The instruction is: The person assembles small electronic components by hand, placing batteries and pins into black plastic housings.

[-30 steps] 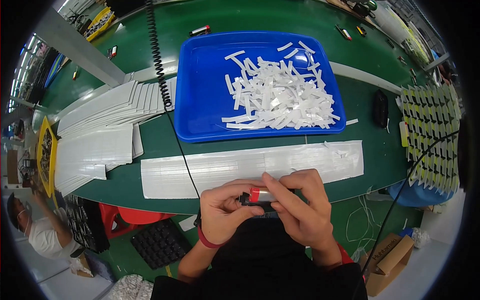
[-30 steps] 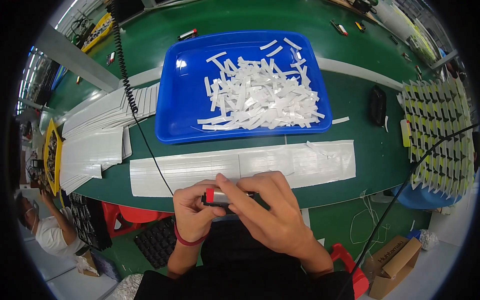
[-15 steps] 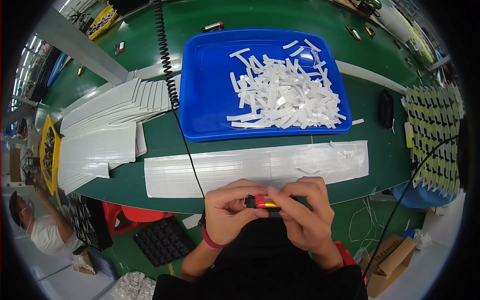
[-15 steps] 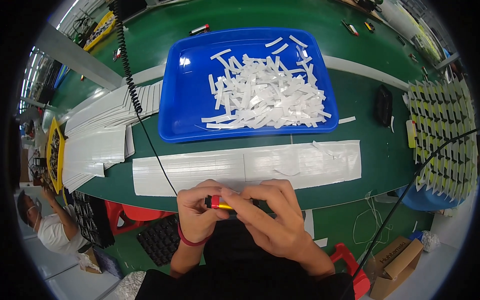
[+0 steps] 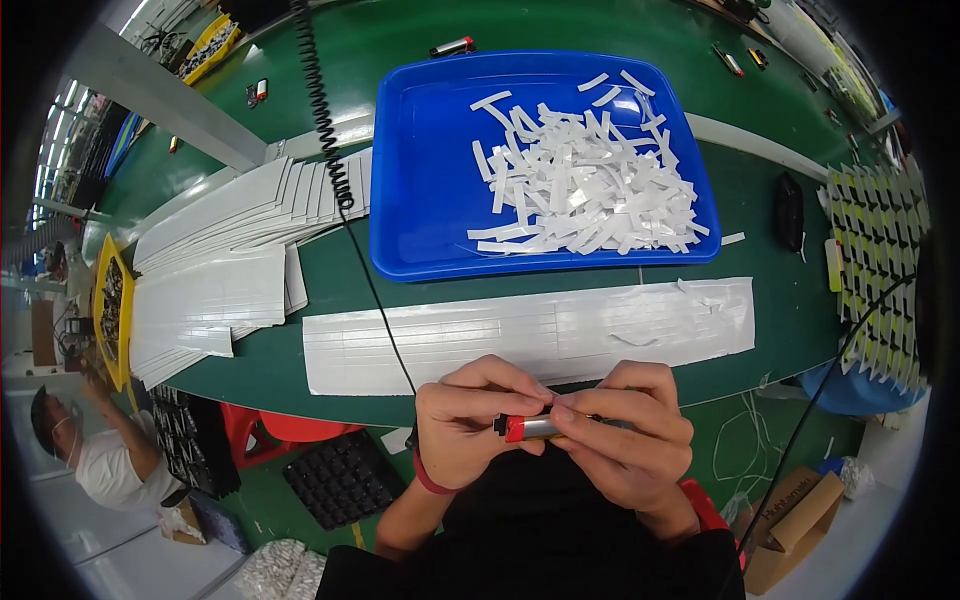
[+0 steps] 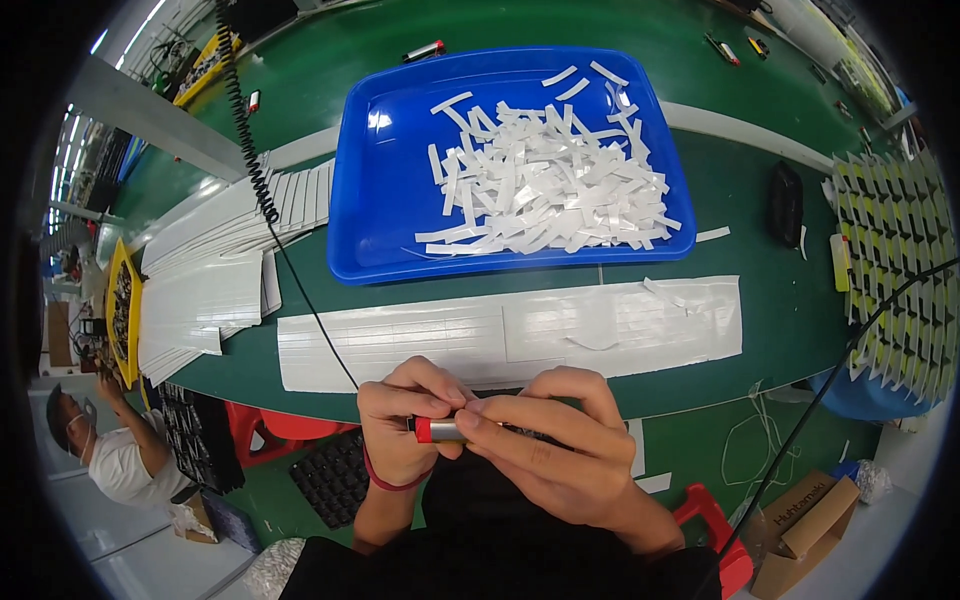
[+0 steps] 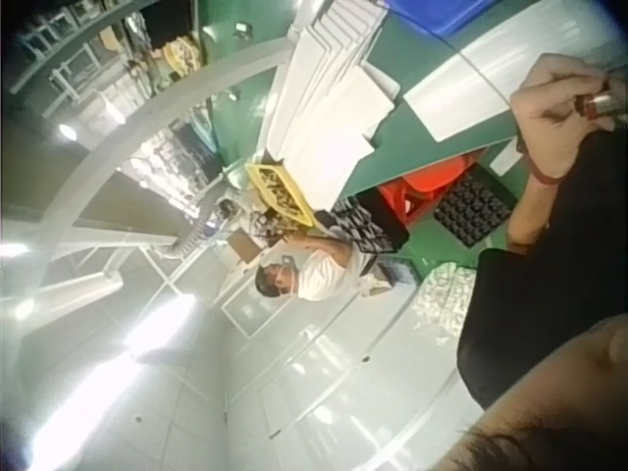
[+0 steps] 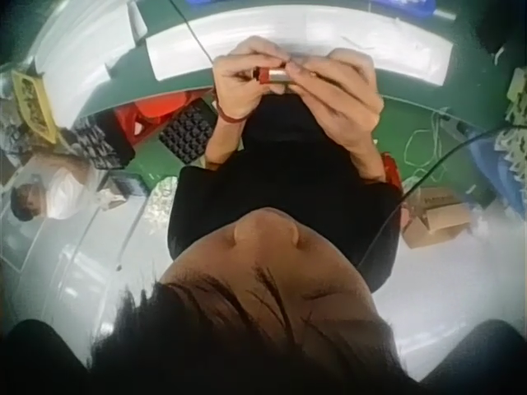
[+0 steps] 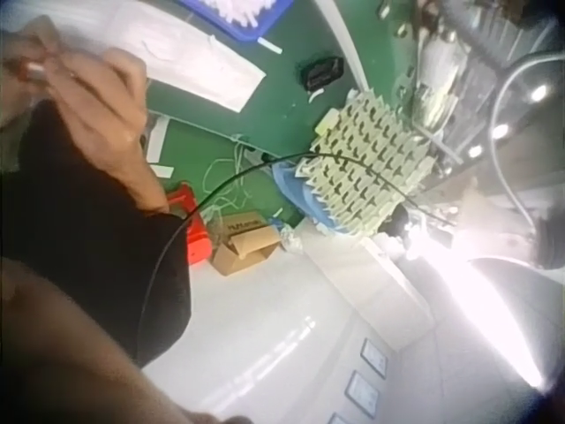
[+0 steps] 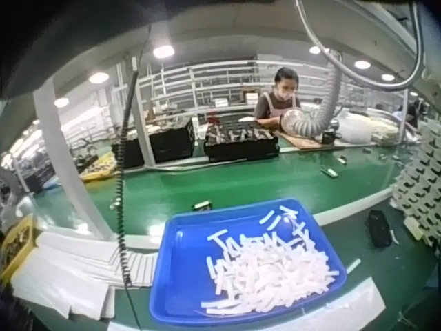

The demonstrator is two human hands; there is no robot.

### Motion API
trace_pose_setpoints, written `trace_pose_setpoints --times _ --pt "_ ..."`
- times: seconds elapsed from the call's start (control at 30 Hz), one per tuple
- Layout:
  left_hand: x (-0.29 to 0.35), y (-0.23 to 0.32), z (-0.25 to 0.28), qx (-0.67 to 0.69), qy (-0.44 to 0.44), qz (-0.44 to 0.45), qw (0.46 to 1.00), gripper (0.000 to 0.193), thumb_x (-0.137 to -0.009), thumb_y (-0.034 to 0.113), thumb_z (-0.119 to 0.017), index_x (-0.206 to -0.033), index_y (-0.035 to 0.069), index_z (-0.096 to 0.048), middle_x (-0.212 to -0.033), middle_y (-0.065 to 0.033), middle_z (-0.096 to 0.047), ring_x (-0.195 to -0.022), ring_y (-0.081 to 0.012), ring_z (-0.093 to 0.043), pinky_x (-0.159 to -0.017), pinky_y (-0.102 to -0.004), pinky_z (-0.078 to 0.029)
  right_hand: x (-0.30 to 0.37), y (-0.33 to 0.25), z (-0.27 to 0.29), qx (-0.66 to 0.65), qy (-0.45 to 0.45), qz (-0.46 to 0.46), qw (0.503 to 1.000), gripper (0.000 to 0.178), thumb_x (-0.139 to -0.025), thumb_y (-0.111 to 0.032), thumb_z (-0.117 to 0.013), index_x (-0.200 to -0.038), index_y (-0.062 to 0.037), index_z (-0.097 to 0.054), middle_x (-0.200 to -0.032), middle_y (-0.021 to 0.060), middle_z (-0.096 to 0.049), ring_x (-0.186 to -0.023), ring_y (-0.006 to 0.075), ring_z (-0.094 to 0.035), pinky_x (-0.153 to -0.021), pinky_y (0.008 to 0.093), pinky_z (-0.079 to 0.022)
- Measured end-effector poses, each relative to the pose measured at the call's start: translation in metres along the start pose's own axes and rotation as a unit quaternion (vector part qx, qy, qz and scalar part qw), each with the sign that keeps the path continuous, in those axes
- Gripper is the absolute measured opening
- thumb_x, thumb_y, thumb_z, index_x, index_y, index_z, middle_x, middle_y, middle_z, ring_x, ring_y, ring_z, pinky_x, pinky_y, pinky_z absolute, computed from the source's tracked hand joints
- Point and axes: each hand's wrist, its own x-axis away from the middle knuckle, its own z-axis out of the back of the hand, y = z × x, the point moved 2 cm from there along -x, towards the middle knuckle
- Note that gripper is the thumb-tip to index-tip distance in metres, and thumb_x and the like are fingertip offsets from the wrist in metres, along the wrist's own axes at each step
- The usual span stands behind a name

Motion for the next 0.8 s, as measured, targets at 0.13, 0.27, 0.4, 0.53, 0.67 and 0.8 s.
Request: trace_pose_setpoints --times 0.13,0.27,0.4,0.53,0.67,0.8 --pt "0.0009 -0.0002 0.0011 0.0 0.006 -0.012 1.0 0.035 -0.064 -0.006 -0.084 -0.096 -0.001 -0.074 -0.101 -0.0135 -0.066 -0.094 -0.0241 -0.068 -0.08 -0.0295 -0.058 0.0002 -0.0013 -0.0007 0.019 0.01 0.007 1.0 0.041 -0.063 -0.008 -0.085 -0.103 -0.0113 -0.076 -0.1 -0.0014 -0.07 -0.083 0.0175 -0.054 -0.066 0.023 -0.045" --pt "0.001 -0.0001 0.0015 -0.001 0.009 -0.008 1.0 0.035 -0.063 -0.003 -0.085 -0.096 0.0 -0.074 -0.1 -0.0128 -0.066 -0.093 -0.0238 -0.068 -0.081 -0.0297 -0.057 0.0 -0.0016 0.0 0.013 -0.004 -0.006 1.0 0.041 -0.063 -0.009 -0.085 -0.103 -0.013 -0.076 -0.101 -0.0024 -0.071 -0.083 0.0173 -0.053 -0.066 0.0226 -0.045" --pt "0.0009 -0.0003 0.0021 -0.002 0.008 -0.008 1.0 0.035 -0.063 -0.003 -0.085 -0.096 0.0 -0.074 -0.099 -0.0125 -0.066 -0.093 -0.0235 -0.068 -0.081 -0.0294 -0.057 -0.0003 -0.001 -0.0007 0.016 -0.004 -0.006 1.0 0.041 -0.064 -0.009 -0.085 -0.104 -0.0137 -0.076 -0.101 -0.0032 -0.071 -0.082 0.0171 -0.052 -0.068 0.0228 -0.045" --pt "0.0011 -0.0002 0.0031 0.001 0.012 -0.008 1.0 0.035 -0.063 -0.002 -0.086 -0.096 0.0 -0.074 -0.099 -0.0121 -0.066 -0.093 -0.0234 -0.068 -0.08 -0.0297 -0.057 -0.0028 -0.0016 0.0004 0.021 -0.018 -0.015 1.0 0.041 -0.064 -0.009 -0.085 -0.104 -0.0138 -0.076 -0.101 -0.0036 -0.07 -0.082 0.0169 -0.052 -0.069 0.0232 -0.045" --pt "0.001 0.0029 0.0022 -0.009 0.013 0.009 1.0 0.035 -0.064 -0.003 -0.085 -0.097 0.0 -0.074 -0.102 -0.0124 -0.065 -0.093 -0.0231 -0.067 -0.081 -0.0301 -0.056 -0.0034 -0.0004 0.0011 0.015 -0.029 -0.014 0.999 0.04 -0.065 -0.008 -0.084 -0.104 -0.0135 -0.076 -0.101 -0.0031 -0.07 -0.082 0.0168 -0.053 -0.07 0.0239 -0.045" --pt "-0.0029 0.0062 0.001 -0.039 -0.023 -0.008 0.999 0.04 -0.065 -0.004 -0.084 -0.103 -0.003 -0.071 -0.107 -0.013 -0.063 -0.096 -0.0214 -0.065 -0.083 -0.0292 -0.054 -0.0022 0.0016 0.0012 0.048 -0.025 -0.006 0.998 0.038 -0.068 -0.006 -0.082 -0.105 -0.0122 -0.075 -0.102 -0.0006 -0.069 -0.086 0.0174 -0.055 -0.071 0.0252 -0.046"
